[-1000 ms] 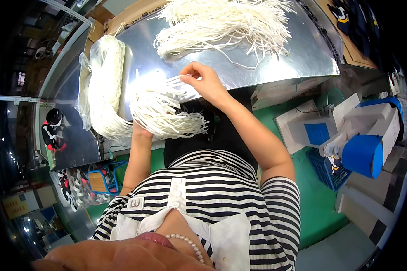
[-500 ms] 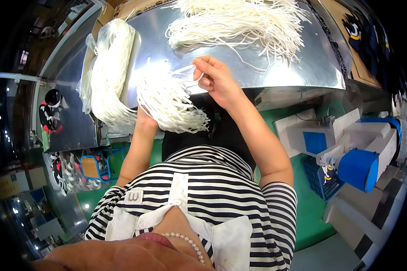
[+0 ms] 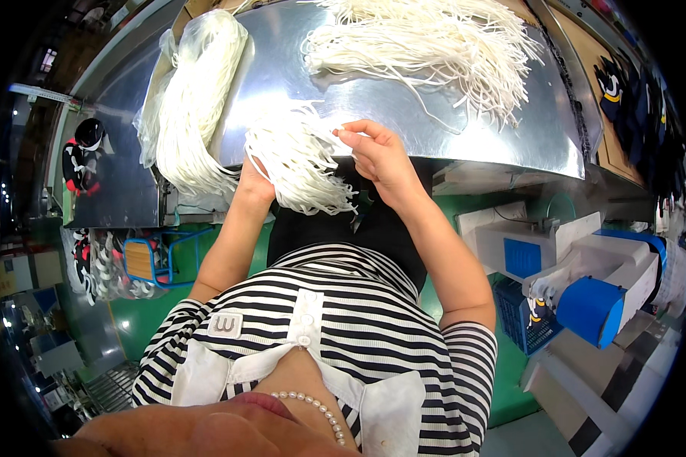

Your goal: The person bundles white shoelaces by hand on a metal table, separating groups of laces from a larger pile and gathering them into organized bundles.

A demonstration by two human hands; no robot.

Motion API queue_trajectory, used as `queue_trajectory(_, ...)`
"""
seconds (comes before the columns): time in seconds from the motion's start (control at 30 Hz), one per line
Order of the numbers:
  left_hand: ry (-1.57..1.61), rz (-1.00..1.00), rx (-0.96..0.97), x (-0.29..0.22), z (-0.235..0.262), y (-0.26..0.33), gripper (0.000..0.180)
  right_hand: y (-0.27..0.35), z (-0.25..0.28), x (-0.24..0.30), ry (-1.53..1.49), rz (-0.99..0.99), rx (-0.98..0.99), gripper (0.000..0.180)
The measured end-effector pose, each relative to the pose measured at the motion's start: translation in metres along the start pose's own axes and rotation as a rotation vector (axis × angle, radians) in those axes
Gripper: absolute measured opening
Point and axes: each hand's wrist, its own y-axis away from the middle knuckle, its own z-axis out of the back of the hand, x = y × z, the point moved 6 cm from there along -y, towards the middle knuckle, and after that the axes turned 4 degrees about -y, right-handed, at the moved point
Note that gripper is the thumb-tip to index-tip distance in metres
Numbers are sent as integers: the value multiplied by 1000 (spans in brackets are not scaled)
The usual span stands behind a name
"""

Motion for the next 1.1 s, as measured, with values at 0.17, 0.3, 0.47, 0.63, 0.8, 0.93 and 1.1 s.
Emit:
queue_trajectory(0.17,-1245,-563,158,-20,-21,22,36,4,-16,10,157,160,-96,33)
queue_trajectory(0.3,-1865,-842,96,-14,-35,29,28,1,1,-17,369,84,-91,30)
queue_trajectory(0.47,-2151,-692,123,-5,-24,18,33,8,43,-8,36,116,-254,17)
queue_trajectory(0.63,-1988,-1066,7,-20,-50,40,20,22,81,27,11,347,-413,27)
queue_trajectory(0.8,-2173,-793,21,3,-59,31,13,4,-35,46,875,434,-101,41)
queue_trajectory(0.93,-2198,-949,244,22,-51,34,10,-31,-59,26,1020,228,118,39)
queue_trajectory(1.1,-1982,-690,91,19,-31,29,8,-37,-37,28,354,134,1,34)
